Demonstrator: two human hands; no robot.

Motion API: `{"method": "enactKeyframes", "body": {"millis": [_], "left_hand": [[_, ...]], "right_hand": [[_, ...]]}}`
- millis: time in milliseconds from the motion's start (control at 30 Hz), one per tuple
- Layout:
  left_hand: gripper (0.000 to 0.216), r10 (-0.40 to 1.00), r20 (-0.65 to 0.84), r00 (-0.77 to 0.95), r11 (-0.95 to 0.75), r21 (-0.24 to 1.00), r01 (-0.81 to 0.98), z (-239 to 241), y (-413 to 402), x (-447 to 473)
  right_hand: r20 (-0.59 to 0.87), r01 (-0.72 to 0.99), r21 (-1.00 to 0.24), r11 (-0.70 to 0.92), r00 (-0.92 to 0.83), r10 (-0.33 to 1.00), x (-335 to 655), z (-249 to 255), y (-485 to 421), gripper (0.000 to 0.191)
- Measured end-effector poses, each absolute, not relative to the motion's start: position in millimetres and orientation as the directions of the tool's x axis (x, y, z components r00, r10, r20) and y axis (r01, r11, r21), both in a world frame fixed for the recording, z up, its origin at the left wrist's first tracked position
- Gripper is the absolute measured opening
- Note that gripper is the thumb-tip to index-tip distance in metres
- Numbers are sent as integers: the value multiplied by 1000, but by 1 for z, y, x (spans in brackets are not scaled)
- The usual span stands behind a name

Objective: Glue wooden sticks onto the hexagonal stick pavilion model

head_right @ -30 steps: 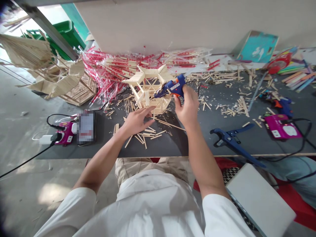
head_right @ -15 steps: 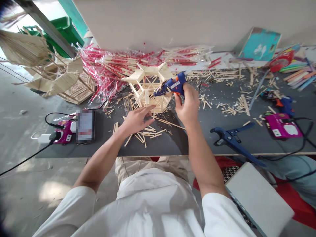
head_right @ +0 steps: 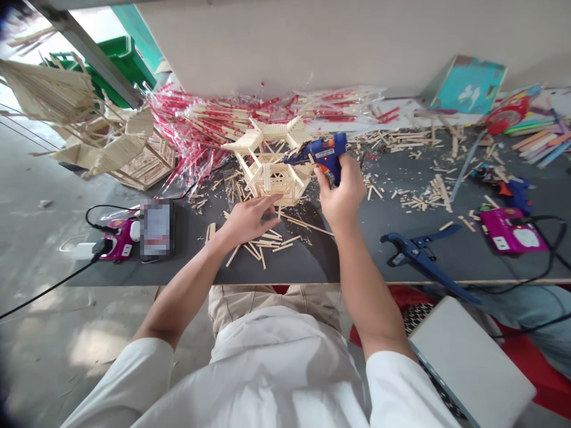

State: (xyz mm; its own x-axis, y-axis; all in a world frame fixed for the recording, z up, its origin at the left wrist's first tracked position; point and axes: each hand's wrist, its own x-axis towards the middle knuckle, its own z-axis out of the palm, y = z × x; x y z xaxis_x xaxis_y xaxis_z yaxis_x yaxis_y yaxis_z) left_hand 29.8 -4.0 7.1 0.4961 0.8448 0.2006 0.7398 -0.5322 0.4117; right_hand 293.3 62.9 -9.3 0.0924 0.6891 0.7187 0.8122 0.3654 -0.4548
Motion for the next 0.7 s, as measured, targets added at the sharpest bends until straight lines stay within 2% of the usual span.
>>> {"method": "enactKeyframes", "body": {"millis": [700], "left_hand": [[56, 830, 196, 522, -554, 397, 732, 1, -3, 28]], "right_hand": [[720, 819, -434, 376, 65, 691, 289, -9, 63, 53]]}}
